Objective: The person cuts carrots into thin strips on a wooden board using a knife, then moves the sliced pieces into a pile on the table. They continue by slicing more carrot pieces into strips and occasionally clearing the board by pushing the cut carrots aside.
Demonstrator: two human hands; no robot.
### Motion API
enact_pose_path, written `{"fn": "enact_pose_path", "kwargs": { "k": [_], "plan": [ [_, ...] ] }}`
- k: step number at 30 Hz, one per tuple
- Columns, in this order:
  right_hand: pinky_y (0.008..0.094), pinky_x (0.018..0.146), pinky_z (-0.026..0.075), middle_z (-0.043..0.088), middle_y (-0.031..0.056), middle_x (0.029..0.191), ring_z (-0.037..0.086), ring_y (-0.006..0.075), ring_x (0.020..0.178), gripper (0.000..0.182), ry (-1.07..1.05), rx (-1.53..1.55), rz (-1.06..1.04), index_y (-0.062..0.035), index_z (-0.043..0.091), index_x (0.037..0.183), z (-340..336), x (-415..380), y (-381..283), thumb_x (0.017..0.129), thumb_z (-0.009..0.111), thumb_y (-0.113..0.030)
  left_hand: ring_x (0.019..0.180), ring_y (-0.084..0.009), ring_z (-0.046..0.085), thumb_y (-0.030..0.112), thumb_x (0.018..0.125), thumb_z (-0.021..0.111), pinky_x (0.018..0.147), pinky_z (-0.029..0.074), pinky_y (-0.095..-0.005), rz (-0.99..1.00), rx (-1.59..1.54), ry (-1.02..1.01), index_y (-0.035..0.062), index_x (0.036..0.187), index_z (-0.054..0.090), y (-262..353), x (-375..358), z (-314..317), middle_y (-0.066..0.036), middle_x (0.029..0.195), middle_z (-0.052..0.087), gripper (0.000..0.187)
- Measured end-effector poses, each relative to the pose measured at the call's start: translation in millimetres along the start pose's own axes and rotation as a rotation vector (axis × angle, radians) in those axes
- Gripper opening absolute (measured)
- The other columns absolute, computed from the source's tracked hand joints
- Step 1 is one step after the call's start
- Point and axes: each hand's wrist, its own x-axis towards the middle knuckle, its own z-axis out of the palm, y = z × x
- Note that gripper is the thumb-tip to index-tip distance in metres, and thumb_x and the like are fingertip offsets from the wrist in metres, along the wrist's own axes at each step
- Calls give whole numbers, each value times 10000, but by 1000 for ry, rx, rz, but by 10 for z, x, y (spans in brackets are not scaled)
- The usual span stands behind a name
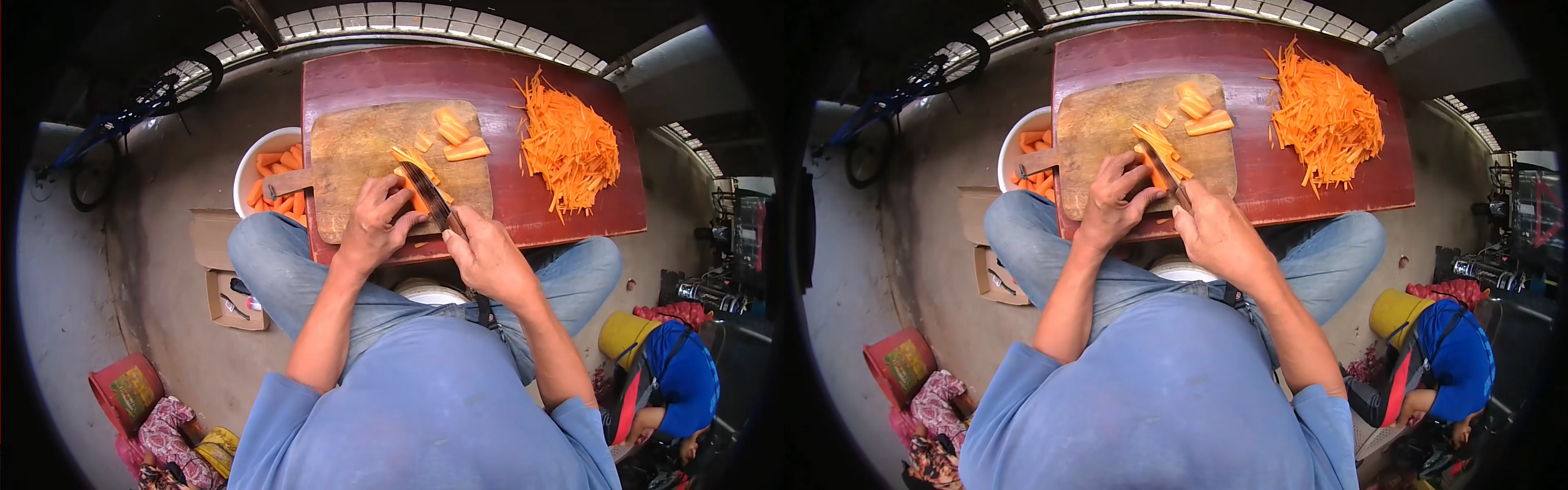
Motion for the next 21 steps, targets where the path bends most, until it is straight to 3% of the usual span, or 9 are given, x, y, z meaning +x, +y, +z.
{"fn": "enact_pose_path", "kwargs": {
  "k": [21],
  "plan": [
    [652, 817, 526, 699, 381, 940, 684, 614, 978, 201, 16, -29, 2, 39, 574, 1178, 52, -37, -21, 1080, 624, -129, 1075, -371, 695, 90, 777, 968, 930, 607, -454, -1, -18, 20, -25, 1162, 786, 17, 9, -17, -212, 1273, 714, 441]
  ]
}}
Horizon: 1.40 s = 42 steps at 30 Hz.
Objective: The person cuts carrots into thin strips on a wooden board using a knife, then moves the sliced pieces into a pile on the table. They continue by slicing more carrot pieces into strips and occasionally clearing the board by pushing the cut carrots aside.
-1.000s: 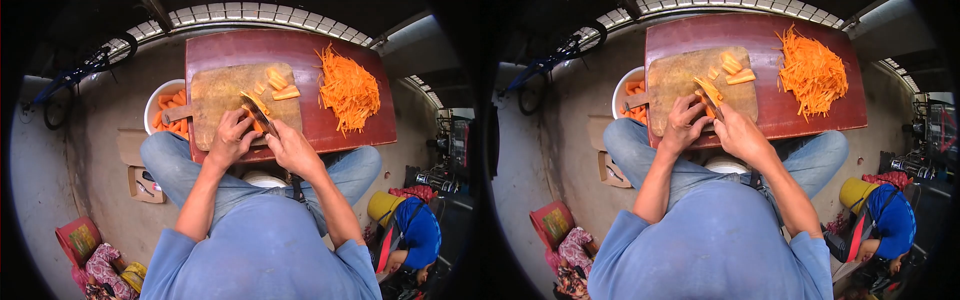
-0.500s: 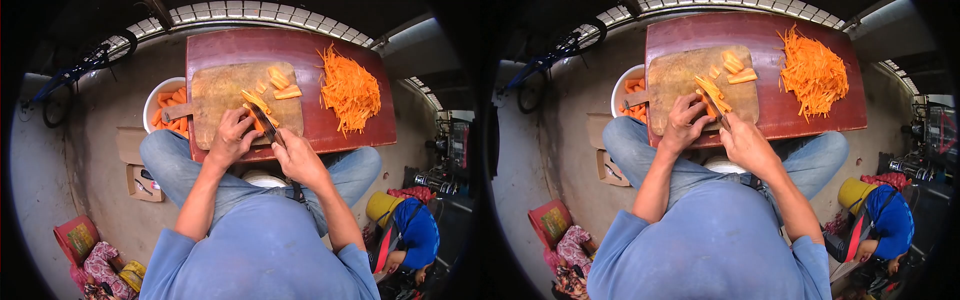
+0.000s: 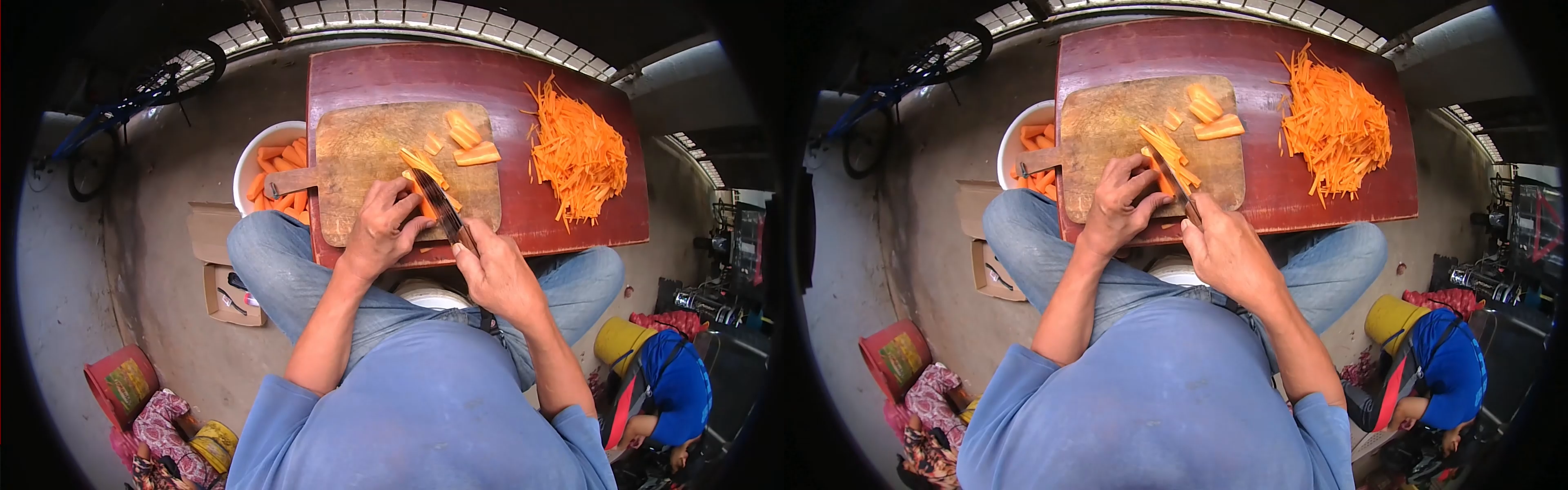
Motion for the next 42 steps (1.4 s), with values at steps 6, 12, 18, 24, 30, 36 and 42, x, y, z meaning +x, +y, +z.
{"fn": "enact_pose_path", "kwargs": {
  "k": [6, 12, 18, 24, 30, 36, 42],
  "plan": [
    [659, 823, 524, 701, 387, 961, 681, 619, 988, 198, -7, 8, 10, 42, 565, 1173, 1, 5, -1, 1081, 616, -124, 1080, -376, 694, 88, 777, 967, 933, 607, -458, -7, 7, -15, -27, 1169, 785, 12, -2, -8, -210, 1274, 713, 447],
    [666, 847, 524, 703, 395, 1000, 682, 620, 1009, 226, -4, -13, -48, 69, 558, 1168, 151, 208, 153, 1073, 619, -126, 1113, -408, 690, 91, 789, 961, 960, 599, -478, 8, 21, -12, -49, 1189, 778, -24, -1, 1, -225, 1289, 721, 461],
    [571, 897, 542, 690, 338, 1008, 680, 572, 1027, 227, 21, -29, -153, 47, 587, 1194, 190, 323, 314, 1073, 609, -143, 1143, -411, 702, 122, 801, 976, 967, 589, -471, 53, 30, 6, -28, 1250, 781, -68, -3, 13, -228, 1299, 734, 512],
    [393, 726, 548, 648, 101, 899, 639, 218, 761, 401, -171, 148, -36, 21, 623, 1399, -19, 299, 331, 1032, 697, -122, 1164, -433, 701, 129, 768, 977, 1005, 597, -488, 19, 29, -10, -40, 1184, 783, -47, -6, 17, -253, 1290, 721, 489],
    [237, 556, 523, 640, 9, 1036, 605, 79, 681, 744, -224, 695, 96, -25, 388, 1753, 90, 113, 446, 1093, 696, -173, 1151, -424, 701, 118, 767, 972, 992, 597, -481, 18, 47, -10, -39, 1170, 789, -29, 27, 8, -250, 1280, 718, 470],
    [385, 770, 586, 707, 135, 1050, 703, 208, 846, 552, -129, 460, 82, 0, 501, 1642, 89, -13, 337, 1133, 592, -193, 1123, -409, 694, 94, 772, 960, 970, 595, -479, 18, 65, -5, -31, 1174, 787, -10, 11, 12, -220, 1237, 716, 455],
    [444, 930, 561, 702, 250, 1073, 712, 361, 981, 448, -122, 264, 124, 30, 567, 1522, -154, -347, 213, 1129, 615, -179, 1103, -412, 690, 71, 771, 945, 961, 592, -478, 19, 23, 6, -33, 1175, 783, -14, 18, 2, -223, 1217, 717, 448]
  ]
}}
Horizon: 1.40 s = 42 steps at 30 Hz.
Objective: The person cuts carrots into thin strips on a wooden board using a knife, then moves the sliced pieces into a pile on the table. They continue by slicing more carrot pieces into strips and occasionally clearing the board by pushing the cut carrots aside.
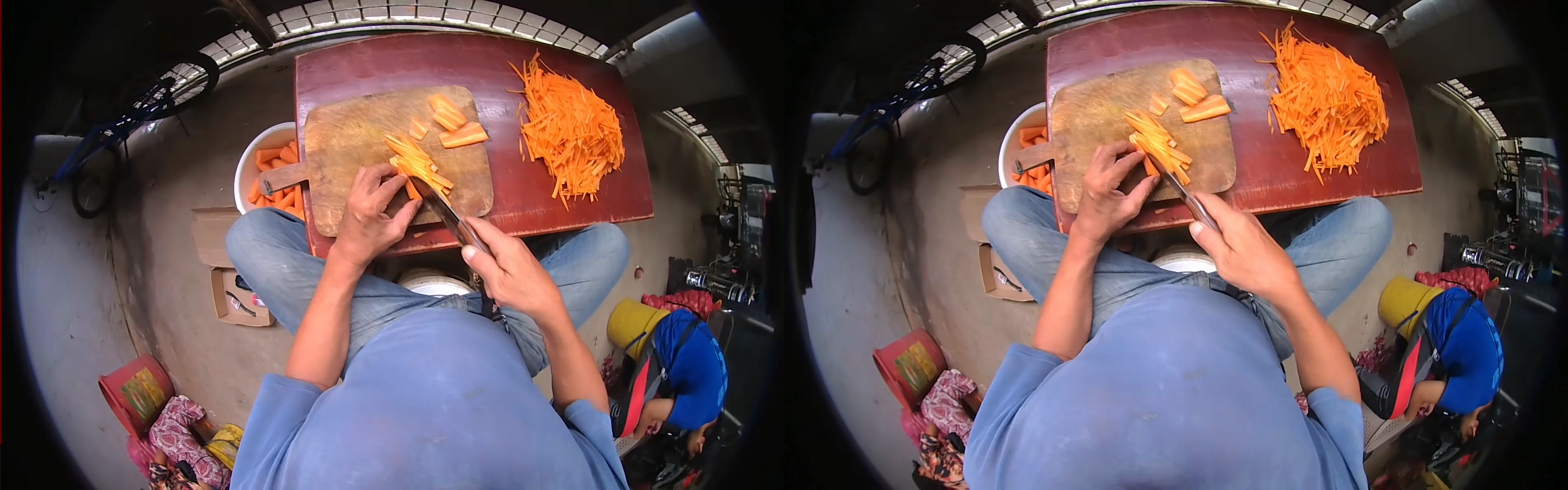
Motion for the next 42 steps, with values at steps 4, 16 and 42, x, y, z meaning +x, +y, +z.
{"fn": "enact_pose_path", "kwargs": {
  "k": [4, 16, 42],
  "plan": [
    [436, 877, 560, 688, 243, 1022, 689, 338, 899, 461, 57, 28, -68, 41, 549, 1545, 68, -33, -2, 1133, 618, -156, 1108, -421, 690, 68, 764, 938, 962, 592, -479, 2, -1, -7, -41, 1169, 774, 18, 4, -22, -232, 1219, 718, 450],
    [450, 946, 576, 733, 295, 1119, 761, 420, 1056, 453, 125, 12, -149, 59, 538, 1539, 291, 152, -91, 1153, 611, -167, 1098, -407, 693, 31, 798, 910, 961, 593, -467, -21, -19, -32, -41, 1159, 786, 32, 4, -48, -225, 1220, 723, 388],
    [477, 803, 549, 646, 250, 885, 623, 390, 780, 348, 83, -27, -150, 42, 603, 1388, 139, 312, -9, 1108, 614, -165, 1083, -376, 717, 15, 836, 903, 945, 596, -444, -28, -11, -2, -8, 1122, 828, 4, -8, -18, -199, 1207, 759, 296]
  ]
}}
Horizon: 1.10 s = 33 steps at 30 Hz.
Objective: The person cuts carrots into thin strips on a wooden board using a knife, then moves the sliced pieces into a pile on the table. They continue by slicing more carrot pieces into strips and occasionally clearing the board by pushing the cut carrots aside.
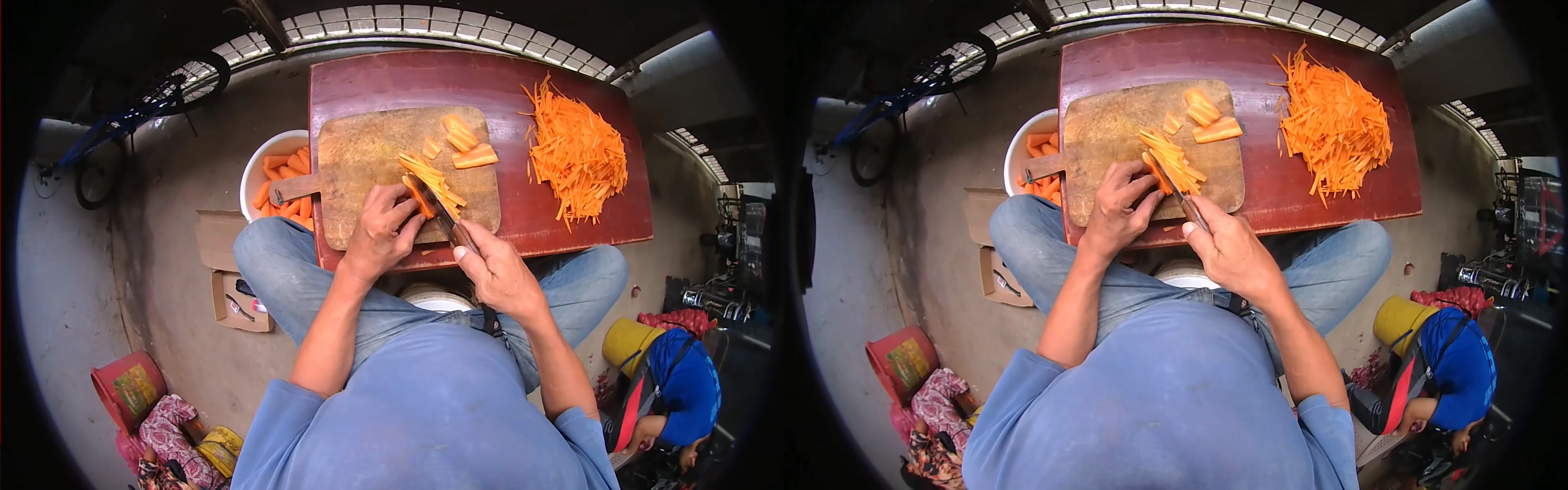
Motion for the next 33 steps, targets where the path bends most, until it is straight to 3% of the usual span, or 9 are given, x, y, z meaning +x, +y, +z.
{"fn": "enact_pose_path", "kwargs": {
  "k": [2, 5, 11, 14, 20, 23, 26, 27, 33],
  "plan": [
    [487, 826, 553, 671, 270, 919, 649, 434, 812, 346, -22, -30, -41, 41, 603, 1387, -8, 56, 27, 1110, 604, -167, 1079, -380, 715, 12, 837, 900, 942, 595, -448, 11, 2, 0, -8, 1120, 828, -14, -9, 6, -201, 1204, 760, 292],
    [411, 843, 549, 659, 169, 940, 623, 256, 848, 380, 76, -96, -169, 42, 611, 1440, 155, 187, 218, 1116, 608, -156, 1076, -382, 711, 8, 839, 897, 935, 593, -453, 29, 0, 3, -8, 1114, 827, -10, 13, 25, -199, 1200, 761, 284],
    [421, 825, 544, 656, 172, 927, 616, 253, 836, 347, 51, -27, -71, 35, 618, 1404, 56, 71, 23, 1113, 616, -154, 1063, -382, 707, 6, 840, 894, 924, 589, -457, 29, 5, 4, -9, 1105, 826, 7, -7, -1, -196, 1186, 756, 274],
    [523, 867, 548, 687, 314, 1006, 686, 514, 927, 316, -33, -46, 8, 13, 606, 1353, -32, 18, -91, 1107, 604, -184, 1053, -382, 707, 8, 839, 895, 918, 587, -456, 22, -3, 5, -10, 1101, 827, 11, 7, -15, -198, 1182, 755, 271],
    [572, 899, 547, 708, 356, 1064, 701, 567, 1035, 312, -38, -96, 27, 27, 587, 1354, 65, 102, -17, 1101, 601, -156, 1050, -390, 705, 7, 837, 889, 918, 584, -456, 18, -10, 7, -13, 1091, 824, 10, -4, -11, -199, 1173, 760, 263],
    [471, 827, 556, 694, 256, 954, 690, 374, 851, 363, 105, -194, -200, 41, 617, 1398, 273, 171, 207, 1095, 623, -157, 1053, -392, 705, 5, 835, 886, 923, 585, -460, 48, -5, 3, -17, 1099, 818, -24, 13, 4, -199, 1171, 763, 273],
    [493, 859, 571, 728, 298, 1009, 729, 434, 906, 396, 7, -96, -135, 34, 621, 1433, 147, 185, 88, 1086, 626, -156, 1054, -390, 707, 4, 832, 887, 925, 587, -460, 57, -3, 10, -18, 1110, 813, -6, 27, 3, -197, 1166, 764, 288],
    [551, 938, 559, 724, 369, 1166, 709, 566, 1104, 365, -19, -65, -74, 34, 612, 1412, 82, 154, -21, 1099, 611, -153, 1053, -389, 708, 3, 829, 889, 926, 587, -458, 50, -4, 13, -17, 1112, 812, 9, 28, 1, -195, 1164, 765, 294],
    [446, 813, 552, 661, 238, 911, 652, 329, 814, 376, 51, 2, -78, 28, 634, 1420, -62, 27, 35, 1096, 655, -161, 1058, -389, 720, -1, 815, 907, 924, 598, -452, -19, -31, 44, -18, 1111, 810, 20, 4, -5, -195, 1168, 768, 311]
  ]
}}
